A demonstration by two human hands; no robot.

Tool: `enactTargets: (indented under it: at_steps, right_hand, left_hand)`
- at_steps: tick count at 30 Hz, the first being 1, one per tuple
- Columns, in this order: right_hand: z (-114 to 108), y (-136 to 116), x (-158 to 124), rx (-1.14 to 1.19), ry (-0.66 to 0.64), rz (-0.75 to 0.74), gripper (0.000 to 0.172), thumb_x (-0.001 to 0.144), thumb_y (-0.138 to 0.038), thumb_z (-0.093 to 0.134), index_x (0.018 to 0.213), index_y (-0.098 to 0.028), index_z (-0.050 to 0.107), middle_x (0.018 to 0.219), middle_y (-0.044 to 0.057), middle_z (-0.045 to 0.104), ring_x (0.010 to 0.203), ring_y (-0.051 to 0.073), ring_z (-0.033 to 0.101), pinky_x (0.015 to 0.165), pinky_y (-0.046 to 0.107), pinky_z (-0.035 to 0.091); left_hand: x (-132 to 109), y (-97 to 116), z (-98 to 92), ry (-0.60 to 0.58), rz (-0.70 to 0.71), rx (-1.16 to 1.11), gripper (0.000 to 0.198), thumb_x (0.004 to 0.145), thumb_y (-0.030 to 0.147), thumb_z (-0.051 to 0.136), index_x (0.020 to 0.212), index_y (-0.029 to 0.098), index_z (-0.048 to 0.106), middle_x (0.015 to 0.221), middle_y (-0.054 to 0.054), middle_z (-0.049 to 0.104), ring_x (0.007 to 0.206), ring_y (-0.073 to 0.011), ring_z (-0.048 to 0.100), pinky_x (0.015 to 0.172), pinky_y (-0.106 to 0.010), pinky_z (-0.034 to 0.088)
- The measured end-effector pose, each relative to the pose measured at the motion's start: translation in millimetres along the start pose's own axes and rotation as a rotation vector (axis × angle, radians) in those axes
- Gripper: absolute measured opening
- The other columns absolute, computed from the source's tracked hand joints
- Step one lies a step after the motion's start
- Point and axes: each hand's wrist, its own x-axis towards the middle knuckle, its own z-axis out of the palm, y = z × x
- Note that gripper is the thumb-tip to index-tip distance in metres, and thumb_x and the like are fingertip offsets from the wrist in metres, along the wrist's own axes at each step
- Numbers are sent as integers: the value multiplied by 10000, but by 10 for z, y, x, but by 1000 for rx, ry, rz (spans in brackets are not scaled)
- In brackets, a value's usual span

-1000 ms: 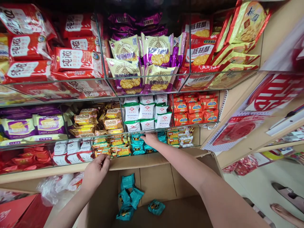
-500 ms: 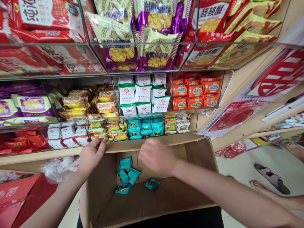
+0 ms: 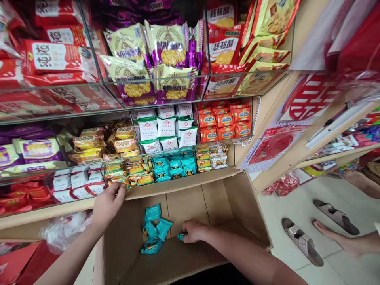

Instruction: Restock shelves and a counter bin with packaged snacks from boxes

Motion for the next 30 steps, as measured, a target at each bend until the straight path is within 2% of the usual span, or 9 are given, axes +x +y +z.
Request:
enactTargets:
  at_steps: [3, 6, 8, 9, 12, 15, 17, 22, 30]
  right_hand:
    - [-120, -183, -168, 204, -44, 20, 209, 679, -354, 515, 799, -183, 519, 700, 16, 568, 673, 158, 570, 547, 259, 428]
    - [-291, -510, -440, 698, -115, -58, 302, 759, -447, 384, 907, -190, 441, 754, 25, 583, 652, 130, 590, 537, 239, 441]
    - [-400, -729, -613, 1021, -106, -122, 354, 743, -503, 411, 882, -179, 436, 739, 33, 577, 613, 138, 591, 500, 232, 428]
    - [-442, -815, -679, 1087, -50, -133, 376, 739, -526, 418, 873, -175, 441, 719, 31, 568, 573, 139, 582, 464, 228, 414]
    - [-491, -937, -780, 940, 286, -114, 396, 769, -571, 362, 806, -184, 440, 599, -18, 491, 429, 107, 494, 372, 209, 347]
    - [-459, -913, -778, 691, 701, -108, 400, 807, -550, 317, 662, -184, 384, 534, -42, 383, 442, 81, 417, 413, 203, 320]
    - [-441, -881, -752, 597, 886, -107, 407, 829, -520, 300, 607, -181, 345, 533, -38, 354, 496, 82, 389, 467, 207, 316]
    - [-463, -834, -694, 422, 1042, -88, 406, 839, -467, 319, 552, -184, 269, 488, -47, 307, 478, 79, 319, 466, 213, 251]
    - [-538, -810, -774, 130, 1322, -292, 381, 843, -333, 389, 528, -193, 227, 452, -69, 227, 416, 59, 234, 409, 206, 209]
  left_hand:
    - [-92, 96, -61, 67, 82, -84, 285, 809, 351, 367, 816, 174, 590, 767, -87, 642, 751, -224, 581, 659, -302, 420]
    - [-355, 421, -61, 56, 207, -211, 288, 785, 343, 413, 935, 167, 584, 913, -96, 618, 909, -216, 545, 816, -322, 404]
    - [-566, 721, -1, -102, 241, -487, 317, 776, 345, 457, 1027, 182, 562, 970, -82, 592, 899, -201, 546, 787, -305, 426]
    - [-658, 869, 43, -228, 152, -683, 309, 762, 355, 494, 1015, 196, 572, 935, -61, 599, 840, -191, 560, 752, -296, 438]
    - [-836, 1211, 196, -377, -87, -931, 229, 762, 401, 503, 785, 192, 594, 641, 6, 576, 569, -145, 533, 552, -251, 436]
    - [-884, 1366, 311, -294, -169, -979, 254, 765, 437, 490, 702, 193, 526, 562, 43, 484, 496, -108, 453, 485, -214, 381]
    - [-889, 1412, 341, -233, -199, -1012, 255, 762, 441, 497, 692, 195, 493, 576, 50, 451, 507, -97, 424, 484, -200, 359]
    - [-921, 1498, 319, -123, -219, -1049, 239, 762, 419, 516, 689, 197, 464, 603, 44, 418, 543, -99, 389, 499, -200, 332]
    - [-1019, 1546, 339, -50, -335, -1103, 263, 758, 460, 504, 675, 216, 456, 626, 41, 409, 583, -110, 397, 519, -199, 346]
